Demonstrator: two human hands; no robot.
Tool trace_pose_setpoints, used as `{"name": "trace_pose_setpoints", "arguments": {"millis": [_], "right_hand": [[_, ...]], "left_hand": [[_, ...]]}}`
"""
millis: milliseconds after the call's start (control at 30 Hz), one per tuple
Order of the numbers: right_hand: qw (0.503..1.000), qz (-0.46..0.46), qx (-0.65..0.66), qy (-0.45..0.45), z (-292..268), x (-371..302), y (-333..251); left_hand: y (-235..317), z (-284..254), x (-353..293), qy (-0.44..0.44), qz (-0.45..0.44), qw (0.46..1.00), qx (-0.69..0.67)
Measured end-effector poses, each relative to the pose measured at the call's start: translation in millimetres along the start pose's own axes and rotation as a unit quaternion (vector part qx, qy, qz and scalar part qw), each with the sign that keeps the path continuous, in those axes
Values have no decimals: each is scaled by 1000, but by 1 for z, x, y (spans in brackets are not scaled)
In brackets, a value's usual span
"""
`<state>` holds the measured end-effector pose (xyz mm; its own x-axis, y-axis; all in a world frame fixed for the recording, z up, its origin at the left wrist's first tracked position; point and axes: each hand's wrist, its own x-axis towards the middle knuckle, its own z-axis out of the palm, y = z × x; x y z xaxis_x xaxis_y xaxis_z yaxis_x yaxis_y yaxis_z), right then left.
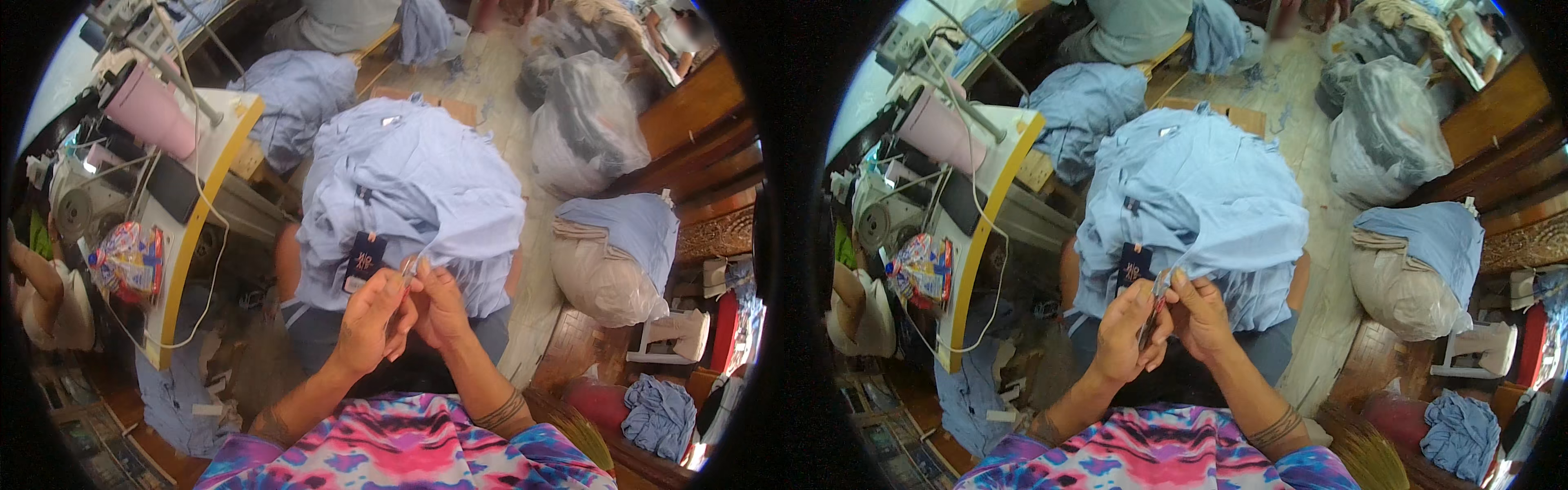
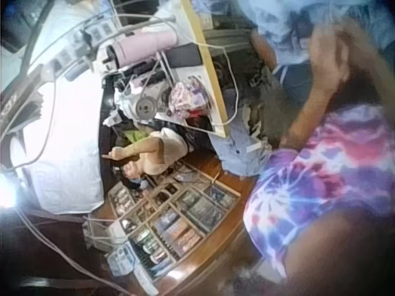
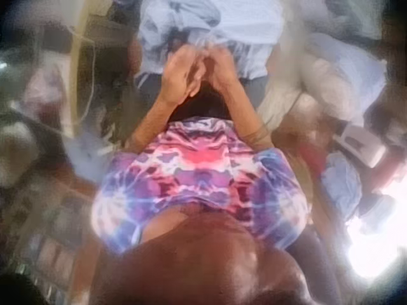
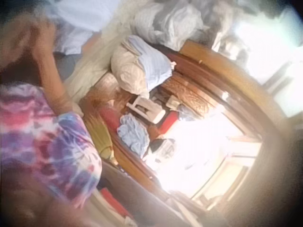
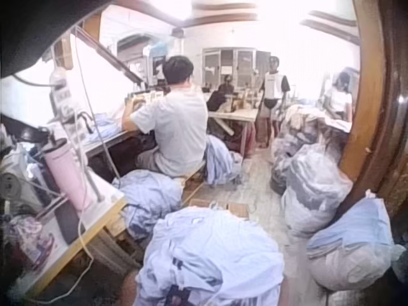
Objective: The person uses small shears to trim loose threads from the collar and brand tags of blue button-down shirts while seated among several piles of clothing.
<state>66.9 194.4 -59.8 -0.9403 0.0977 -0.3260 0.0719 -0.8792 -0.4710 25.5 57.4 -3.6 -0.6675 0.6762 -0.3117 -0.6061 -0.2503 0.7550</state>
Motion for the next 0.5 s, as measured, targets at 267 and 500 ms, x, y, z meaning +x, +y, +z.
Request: {"name": "trace_pose_setpoints", "arguments": {"millis": [267, 500], "right_hand": [[999, -15, -24, -46, -8, -3, 3], [884, -38, -455, 103, -35, -5, -17]], "left_hand": [[-1, 0, -12, 8, -12, 1000, -20], [-5, 11, -6, 41, -44, 998, -16]]}}
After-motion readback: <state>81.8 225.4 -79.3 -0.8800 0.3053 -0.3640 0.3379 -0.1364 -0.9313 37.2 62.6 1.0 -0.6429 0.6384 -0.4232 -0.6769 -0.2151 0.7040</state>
